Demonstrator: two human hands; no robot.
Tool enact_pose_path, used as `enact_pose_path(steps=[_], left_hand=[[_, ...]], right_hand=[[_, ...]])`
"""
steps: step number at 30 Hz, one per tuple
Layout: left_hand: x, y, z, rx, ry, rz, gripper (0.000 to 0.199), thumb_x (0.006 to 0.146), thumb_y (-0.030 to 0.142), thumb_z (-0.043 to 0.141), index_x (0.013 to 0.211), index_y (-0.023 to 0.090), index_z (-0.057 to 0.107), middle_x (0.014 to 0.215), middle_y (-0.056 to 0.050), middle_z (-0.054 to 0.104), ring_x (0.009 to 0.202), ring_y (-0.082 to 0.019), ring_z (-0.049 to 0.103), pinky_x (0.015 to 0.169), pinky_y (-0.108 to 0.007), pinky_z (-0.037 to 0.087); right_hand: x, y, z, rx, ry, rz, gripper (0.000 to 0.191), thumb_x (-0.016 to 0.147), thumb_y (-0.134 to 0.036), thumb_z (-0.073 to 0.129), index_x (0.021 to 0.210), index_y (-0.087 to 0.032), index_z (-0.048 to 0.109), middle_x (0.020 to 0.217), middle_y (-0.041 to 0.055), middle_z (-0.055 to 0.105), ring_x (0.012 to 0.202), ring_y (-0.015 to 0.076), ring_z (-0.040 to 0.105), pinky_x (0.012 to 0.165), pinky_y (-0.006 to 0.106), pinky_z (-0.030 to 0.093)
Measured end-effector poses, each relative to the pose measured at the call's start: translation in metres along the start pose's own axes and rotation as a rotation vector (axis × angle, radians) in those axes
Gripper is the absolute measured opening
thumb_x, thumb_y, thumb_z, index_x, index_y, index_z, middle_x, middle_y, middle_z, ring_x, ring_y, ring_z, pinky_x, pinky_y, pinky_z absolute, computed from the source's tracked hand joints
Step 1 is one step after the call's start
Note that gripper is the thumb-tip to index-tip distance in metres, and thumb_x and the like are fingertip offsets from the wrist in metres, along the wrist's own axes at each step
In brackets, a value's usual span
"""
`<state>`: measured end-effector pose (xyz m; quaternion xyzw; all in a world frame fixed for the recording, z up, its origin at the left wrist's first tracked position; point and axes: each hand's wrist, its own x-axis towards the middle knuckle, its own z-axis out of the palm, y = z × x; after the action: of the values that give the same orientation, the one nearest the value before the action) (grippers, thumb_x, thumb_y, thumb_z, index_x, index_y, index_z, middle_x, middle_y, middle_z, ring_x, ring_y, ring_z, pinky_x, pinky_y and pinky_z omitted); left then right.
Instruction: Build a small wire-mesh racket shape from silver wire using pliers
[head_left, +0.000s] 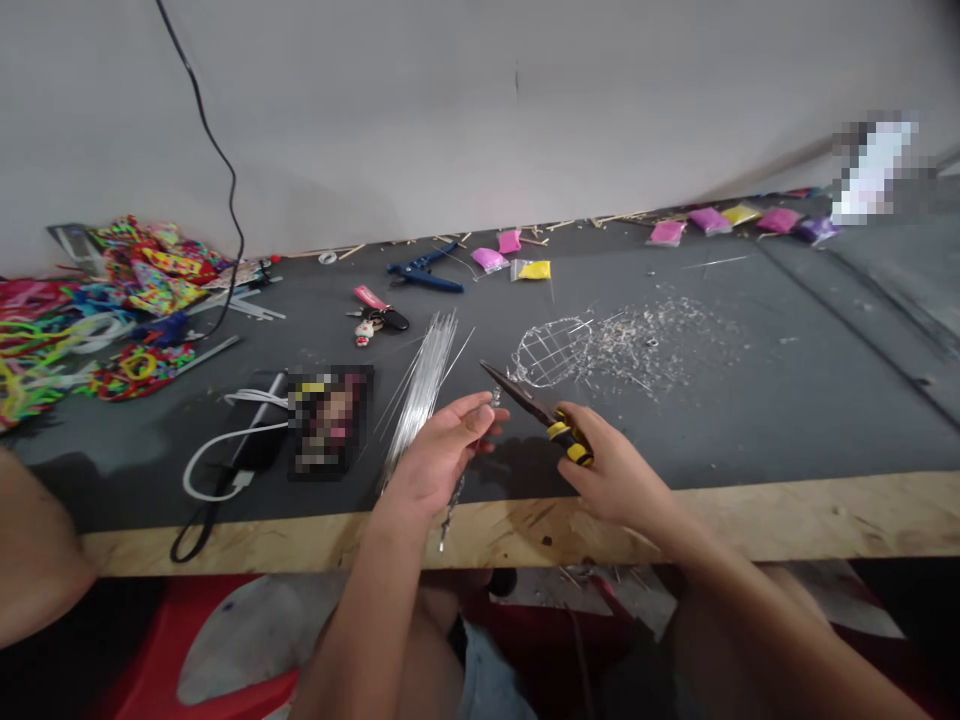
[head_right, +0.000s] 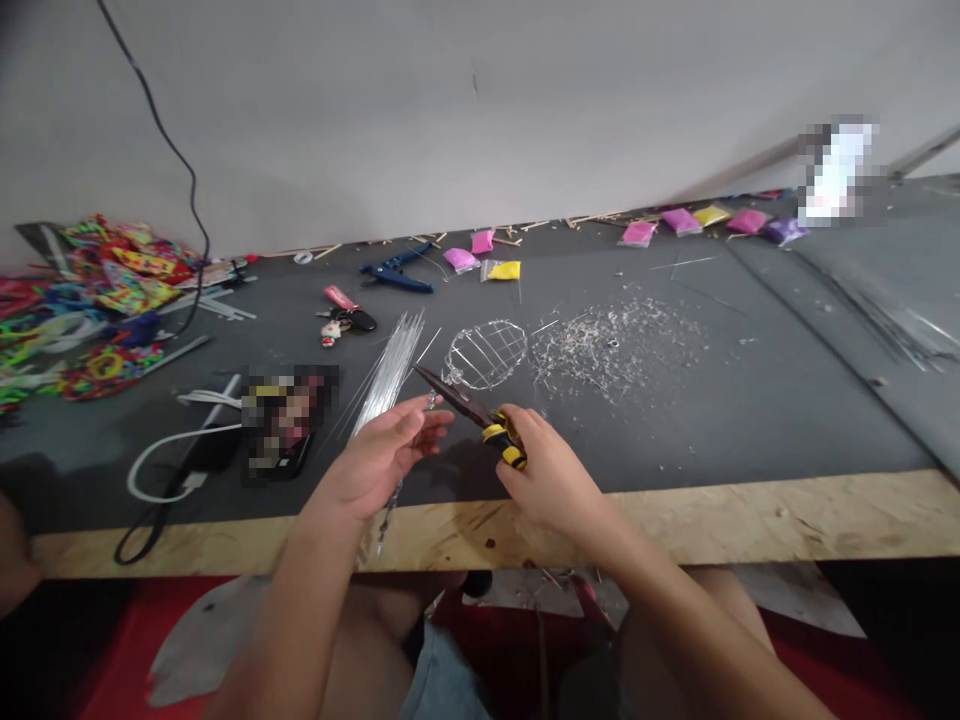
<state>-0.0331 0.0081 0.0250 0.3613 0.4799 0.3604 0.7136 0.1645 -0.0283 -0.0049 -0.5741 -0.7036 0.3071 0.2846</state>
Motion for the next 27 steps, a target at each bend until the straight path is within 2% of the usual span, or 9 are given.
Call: enact_pose_path(steps=[2, 5, 9, 18, 22, 27], left_hand=[[-0.004, 0.0, 0.002, -0.009, -0.087, -0.031, 0.044, 0.072, 0.04, 0.067, 0.108, 0.016, 0.058, 0.104, -0.009, 0.063, 0.091, -0.017, 0.056, 0.078, -0.029, 0.039], [-0.005, 0.001, 0.005, 0.028, -0.139, -0.019, 0.036, 0.076, 0.039, 0.064, 0.104, 0.017, 0.062, 0.106, -0.008, 0.063, 0.089, -0.015, 0.056, 0.077, -0.028, 0.039], [0.0, -0.001, 0.007, 0.031, -0.076, 0.029, 0.028, 0.076, 0.037, 0.064, 0.094, 0.016, 0.065, 0.102, -0.006, 0.063, 0.079, -0.011, 0.056, 0.07, -0.024, 0.041], [0.001, 0.001, 0.009, -0.103, 0.072, 0.085, 0.021, 0.072, 0.035, 0.068, 0.084, 0.018, 0.065, 0.086, -0.001, 0.063, 0.069, -0.007, 0.055, 0.066, -0.021, 0.042], [0.001, 0.003, 0.014, 0.096, 0.192, 0.241, 0.021, 0.071, 0.036, 0.067, 0.082, 0.017, 0.067, 0.084, -0.001, 0.065, 0.069, -0.009, 0.056, 0.071, -0.023, 0.044], [-0.003, 0.002, 0.024, 0.481, 0.375, 0.465, 0.029, 0.078, 0.041, 0.058, 0.095, 0.019, 0.067, 0.089, -0.004, 0.069, 0.077, -0.016, 0.062, 0.075, -0.028, 0.047]], right_hand=[[0.0, 0.0, 0.001, 0.006, 0.009, 0.0, 0.048, 0.071, -0.012, 0.045, 0.118, -0.017, 0.045, 0.107, 0.0092, 0.056, 0.098, 0.0219, 0.053, 0.087, 0.036, 0.042], [0.001, -0.003, 0.002, 0.008, 0.002, -0.007, 0.048, 0.071, -0.012, 0.045, 0.119, -0.015, 0.044, 0.105, 0.0093, 0.056, 0.098, 0.0221, 0.052, 0.086, 0.036, 0.042], [0.001, -0.004, 0.006, 0.001, 0.005, -0.002, 0.048, 0.071, -0.011, 0.045, 0.118, -0.016, 0.044, 0.103, 0.0093, 0.056, 0.097, 0.0223, 0.053, 0.085, 0.036, 0.042], [-0.001, -0.004, 0.013, 0.014, 0.028, 0.058, 0.054, 0.071, -0.015, 0.046, 0.125, -0.016, 0.041, 0.115, 0.0113, 0.054, 0.106, 0.0238, 0.051, 0.092, 0.038, 0.04], [-0.001, -0.006, 0.015, 0.034, 0.036, 0.082, 0.054, 0.071, -0.015, 0.046, 0.125, -0.015, 0.041, 0.118, 0.0119, 0.053, 0.11, 0.0241, 0.05, 0.093, 0.039, 0.04], [-0.001, -0.006, 0.017, 0.087, 0.059, 0.095, 0.054, 0.071, -0.015, 0.047, 0.124, -0.018, 0.042, 0.117, 0.01, 0.055, 0.109, 0.0234, 0.051, 0.094, 0.039, 0.039]])
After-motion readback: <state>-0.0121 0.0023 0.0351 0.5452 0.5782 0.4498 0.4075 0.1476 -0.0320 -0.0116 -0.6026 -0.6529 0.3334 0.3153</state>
